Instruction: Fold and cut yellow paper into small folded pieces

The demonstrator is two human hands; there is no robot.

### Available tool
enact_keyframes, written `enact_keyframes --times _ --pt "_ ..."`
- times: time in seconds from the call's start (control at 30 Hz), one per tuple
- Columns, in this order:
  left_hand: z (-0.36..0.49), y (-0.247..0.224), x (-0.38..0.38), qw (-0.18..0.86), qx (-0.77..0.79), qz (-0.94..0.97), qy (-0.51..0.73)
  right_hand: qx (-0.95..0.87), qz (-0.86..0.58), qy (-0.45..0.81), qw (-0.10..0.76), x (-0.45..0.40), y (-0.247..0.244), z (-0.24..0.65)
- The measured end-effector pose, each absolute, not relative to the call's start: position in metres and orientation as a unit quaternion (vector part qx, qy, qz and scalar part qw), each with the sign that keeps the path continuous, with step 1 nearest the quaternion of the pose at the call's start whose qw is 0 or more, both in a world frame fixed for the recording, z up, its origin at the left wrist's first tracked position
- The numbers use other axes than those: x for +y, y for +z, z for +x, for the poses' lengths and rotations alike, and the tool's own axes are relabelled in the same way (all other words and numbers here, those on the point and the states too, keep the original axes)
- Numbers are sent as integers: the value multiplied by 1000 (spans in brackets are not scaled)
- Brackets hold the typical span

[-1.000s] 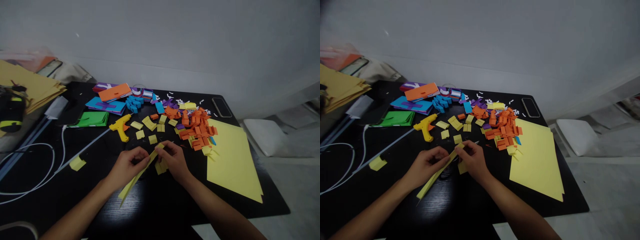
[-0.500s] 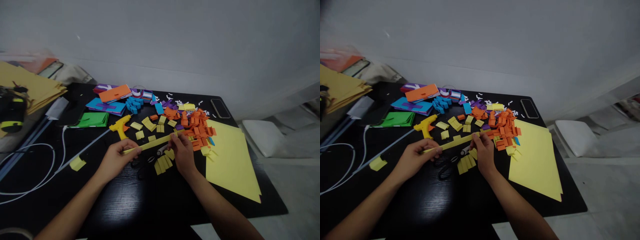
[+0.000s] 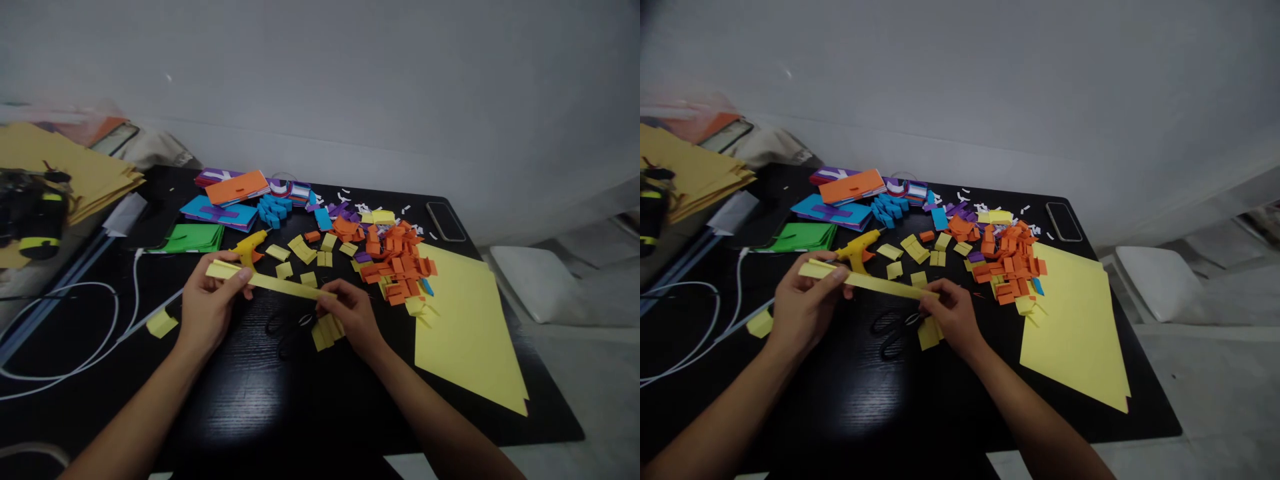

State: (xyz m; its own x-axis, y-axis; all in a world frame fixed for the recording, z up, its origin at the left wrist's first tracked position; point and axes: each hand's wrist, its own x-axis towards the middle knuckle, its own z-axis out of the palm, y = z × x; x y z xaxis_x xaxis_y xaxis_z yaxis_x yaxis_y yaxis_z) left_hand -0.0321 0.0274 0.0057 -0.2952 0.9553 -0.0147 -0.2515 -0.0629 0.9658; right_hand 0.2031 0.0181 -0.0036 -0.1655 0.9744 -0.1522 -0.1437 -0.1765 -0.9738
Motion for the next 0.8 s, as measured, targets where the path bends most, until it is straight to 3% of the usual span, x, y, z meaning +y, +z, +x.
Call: enact_keyframes --times 0.23,0.57,0.8 --pt "-31 -1 25 518 516 395 556 -541 -364 716 248 3 -3 194" --pt "-7 5 11 593 495 542 330 -431 -397 697 414 13 -13 192" --pt "-5 0 7 567 489 605 271 -444 -392 671 445 12 -10 192"
